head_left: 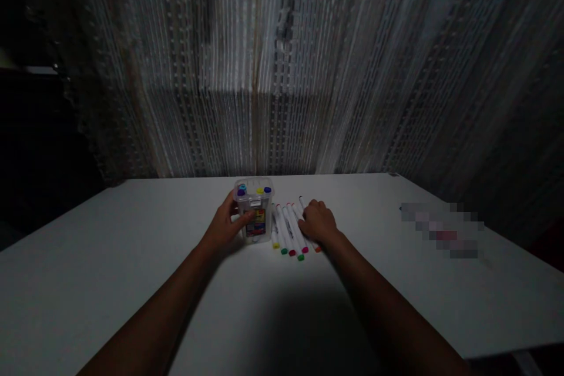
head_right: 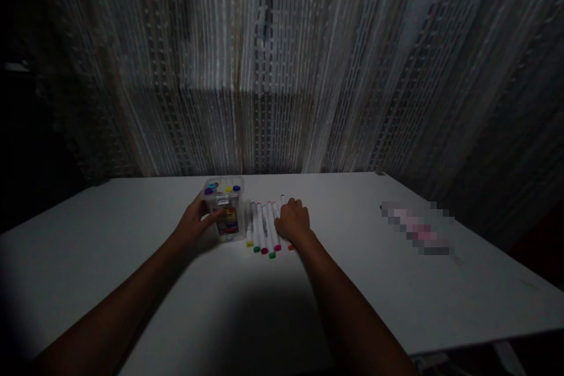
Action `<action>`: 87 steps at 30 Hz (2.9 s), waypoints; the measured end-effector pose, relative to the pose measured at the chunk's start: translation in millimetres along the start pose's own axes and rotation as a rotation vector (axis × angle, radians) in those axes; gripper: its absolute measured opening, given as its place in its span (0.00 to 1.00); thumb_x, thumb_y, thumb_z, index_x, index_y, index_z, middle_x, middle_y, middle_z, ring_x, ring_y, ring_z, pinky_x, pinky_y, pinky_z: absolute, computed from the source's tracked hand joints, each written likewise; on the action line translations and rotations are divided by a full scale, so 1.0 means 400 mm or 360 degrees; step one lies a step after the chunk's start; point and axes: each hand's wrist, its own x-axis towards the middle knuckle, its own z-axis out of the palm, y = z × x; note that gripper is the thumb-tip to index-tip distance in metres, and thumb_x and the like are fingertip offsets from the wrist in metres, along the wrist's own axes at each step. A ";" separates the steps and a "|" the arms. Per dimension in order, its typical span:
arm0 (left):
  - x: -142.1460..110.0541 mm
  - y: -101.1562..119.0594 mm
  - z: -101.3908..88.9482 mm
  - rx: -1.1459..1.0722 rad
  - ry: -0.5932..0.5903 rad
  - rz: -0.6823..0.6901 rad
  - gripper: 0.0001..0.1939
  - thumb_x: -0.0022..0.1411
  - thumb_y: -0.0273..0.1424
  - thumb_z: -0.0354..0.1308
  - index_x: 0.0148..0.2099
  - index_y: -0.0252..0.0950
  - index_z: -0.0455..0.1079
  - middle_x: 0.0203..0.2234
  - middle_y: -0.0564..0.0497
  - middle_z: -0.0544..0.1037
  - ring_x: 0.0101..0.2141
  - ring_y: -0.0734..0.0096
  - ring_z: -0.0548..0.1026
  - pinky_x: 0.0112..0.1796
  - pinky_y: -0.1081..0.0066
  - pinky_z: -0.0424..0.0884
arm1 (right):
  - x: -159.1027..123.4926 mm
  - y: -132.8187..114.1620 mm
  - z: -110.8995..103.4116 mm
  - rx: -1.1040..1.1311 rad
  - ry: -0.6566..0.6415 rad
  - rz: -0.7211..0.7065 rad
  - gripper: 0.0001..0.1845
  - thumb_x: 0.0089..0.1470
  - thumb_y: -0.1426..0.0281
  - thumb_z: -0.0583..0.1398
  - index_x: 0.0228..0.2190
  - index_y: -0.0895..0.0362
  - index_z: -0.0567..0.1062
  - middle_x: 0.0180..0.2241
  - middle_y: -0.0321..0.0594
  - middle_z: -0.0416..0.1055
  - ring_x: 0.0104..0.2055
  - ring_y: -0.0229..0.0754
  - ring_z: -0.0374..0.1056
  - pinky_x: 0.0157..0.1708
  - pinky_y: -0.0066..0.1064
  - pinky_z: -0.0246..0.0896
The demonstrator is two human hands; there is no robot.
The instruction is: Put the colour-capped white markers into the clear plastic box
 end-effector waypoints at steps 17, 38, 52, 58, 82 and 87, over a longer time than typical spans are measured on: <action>0.003 -0.003 -0.007 0.0037 -0.0047 0.0079 0.33 0.53 0.40 0.59 0.58 0.35 0.55 0.50 0.41 0.70 0.46 0.58 0.70 0.45 0.61 0.66 | 0.029 -0.094 -0.291 0.1865 0.0997 -0.0319 0.12 0.45 0.62 0.56 0.30 0.54 0.60 0.25 0.33 0.64 0.24 0.35 0.63 0.22 0.26 0.58; 0.002 -0.019 0.001 0.0041 0.0066 0.0010 0.26 0.49 0.40 0.62 0.49 0.36 0.63 0.42 0.45 0.73 0.39 0.57 0.73 0.39 0.61 0.71 | 0.025 -0.266 -0.245 0.0481 0.0108 -0.0716 0.18 0.56 0.60 0.50 0.27 0.59 0.73 0.33 0.46 0.74 0.40 0.46 0.68 0.37 0.32 0.58; 0.001 -0.025 -0.003 0.0009 0.0076 0.0081 0.27 0.47 0.41 0.63 0.49 0.37 0.64 0.40 0.45 0.74 0.38 0.57 0.74 0.38 0.61 0.71 | 0.005 -0.258 -0.230 0.0240 0.0334 -0.0853 0.18 0.58 0.65 0.48 0.32 0.61 0.74 0.34 0.46 0.74 0.37 0.43 0.68 0.37 0.31 0.58; -0.002 -0.011 0.003 -0.0022 0.0053 0.0015 0.28 0.48 0.41 0.62 0.50 0.37 0.62 0.42 0.46 0.74 0.39 0.57 0.74 0.39 0.61 0.71 | -0.003 -0.235 -0.228 0.0552 0.0381 -0.0835 0.13 0.56 0.66 0.52 0.37 0.61 0.72 0.37 0.44 0.72 0.40 0.41 0.66 0.40 0.31 0.58; 0.002 -0.019 -0.001 -0.0071 0.0043 0.0059 0.24 0.46 0.38 0.64 0.46 0.37 0.65 0.40 0.47 0.75 0.41 0.57 0.74 0.40 0.61 0.71 | 0.009 -0.231 -0.214 0.0458 0.0116 -0.0854 0.18 0.50 0.61 0.58 0.40 0.59 0.70 0.38 0.44 0.70 0.43 0.45 0.64 0.39 0.33 0.59; 0.001 -0.013 0.004 -0.0066 0.0029 0.0011 0.27 0.47 0.40 0.64 0.48 0.37 0.64 0.42 0.45 0.74 0.40 0.57 0.74 0.41 0.60 0.71 | -0.009 -0.197 -0.203 0.0911 0.0571 -0.0859 0.19 0.52 0.65 0.57 0.46 0.58 0.68 0.46 0.44 0.68 0.49 0.42 0.60 0.49 0.34 0.55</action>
